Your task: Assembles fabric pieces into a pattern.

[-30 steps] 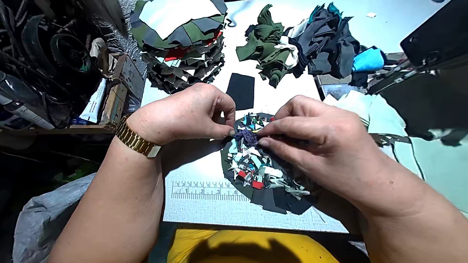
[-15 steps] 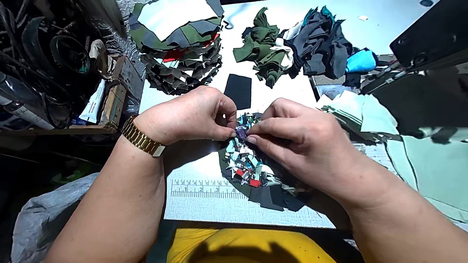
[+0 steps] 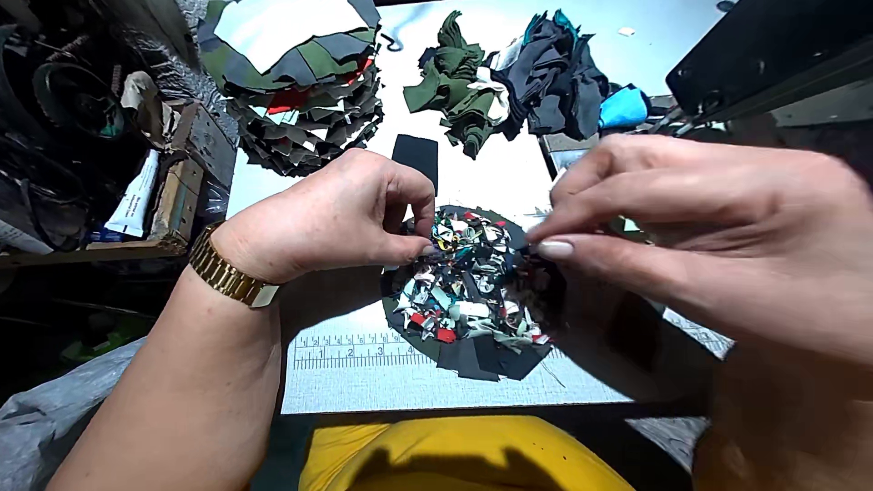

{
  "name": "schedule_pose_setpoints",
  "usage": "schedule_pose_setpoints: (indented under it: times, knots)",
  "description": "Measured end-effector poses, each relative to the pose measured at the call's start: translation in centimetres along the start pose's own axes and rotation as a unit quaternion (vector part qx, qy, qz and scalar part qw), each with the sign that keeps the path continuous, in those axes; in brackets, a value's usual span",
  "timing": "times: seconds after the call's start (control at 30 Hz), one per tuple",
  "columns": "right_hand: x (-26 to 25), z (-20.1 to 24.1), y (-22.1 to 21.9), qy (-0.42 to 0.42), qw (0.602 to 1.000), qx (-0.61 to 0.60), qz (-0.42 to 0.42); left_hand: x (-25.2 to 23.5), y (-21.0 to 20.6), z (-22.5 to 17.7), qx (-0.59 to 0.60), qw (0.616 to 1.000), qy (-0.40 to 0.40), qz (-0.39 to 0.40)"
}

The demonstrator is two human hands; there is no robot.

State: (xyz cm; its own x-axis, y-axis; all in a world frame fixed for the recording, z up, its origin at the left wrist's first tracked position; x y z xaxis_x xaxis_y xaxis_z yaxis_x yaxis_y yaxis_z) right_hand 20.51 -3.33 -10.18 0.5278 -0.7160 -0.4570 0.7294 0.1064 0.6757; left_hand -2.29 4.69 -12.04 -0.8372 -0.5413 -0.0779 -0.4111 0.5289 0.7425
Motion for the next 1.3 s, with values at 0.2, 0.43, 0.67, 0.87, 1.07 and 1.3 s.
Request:
schedule_pose_setpoints:
  times: [0.2,0.43,0.67,0.87,1.07,1.3]
  knots:
    - [3.5,1.1,-2.4,-0.05,0.993,0.091,0.059,-0.7,-2.4,-1.9,0.044,0.995,-0.063,0.064]
    - [3.6,0.8,-3.5,-0.034,0.983,0.181,0.01,-1.4,-3.9,-2.0,-0.049,0.996,-0.025,0.067]
    - [3.7,2.2,-3.3,-0.014,0.995,0.096,-0.035,-1.0,-3.5,-2.4,0.024,0.995,-0.06,0.072]
    - [4.4,1.7,-5.3,0.006,0.993,0.116,-0.001,-0.6,-4.1,-3.1,-0.061,0.99,-0.041,0.117]
    - [4.9,2.8,-5.8,0.057,0.99,0.131,-0.009,-0.5,-4.3,-3.4,-0.074,0.989,-0.063,0.115]
    - [4.8,2.7,-4.7,0.003,0.997,0.08,-0.004,-0.4,-3.4,-2.7,-0.043,0.992,-0.07,0.091]
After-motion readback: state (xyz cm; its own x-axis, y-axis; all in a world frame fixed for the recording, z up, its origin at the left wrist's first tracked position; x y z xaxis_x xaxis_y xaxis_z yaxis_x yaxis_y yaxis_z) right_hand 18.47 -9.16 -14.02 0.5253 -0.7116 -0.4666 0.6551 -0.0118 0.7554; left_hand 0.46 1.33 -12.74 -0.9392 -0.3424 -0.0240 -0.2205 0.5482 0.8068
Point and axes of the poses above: each hand's wrist, its own x-axis away from the middle knuckle, its own y-axis out of the back of the hand, z = x × y, the point moved 4 cm from there along -x, towards the middle knuckle, and after that the axes turned 4 degrees about y, right-handed, at the moved point
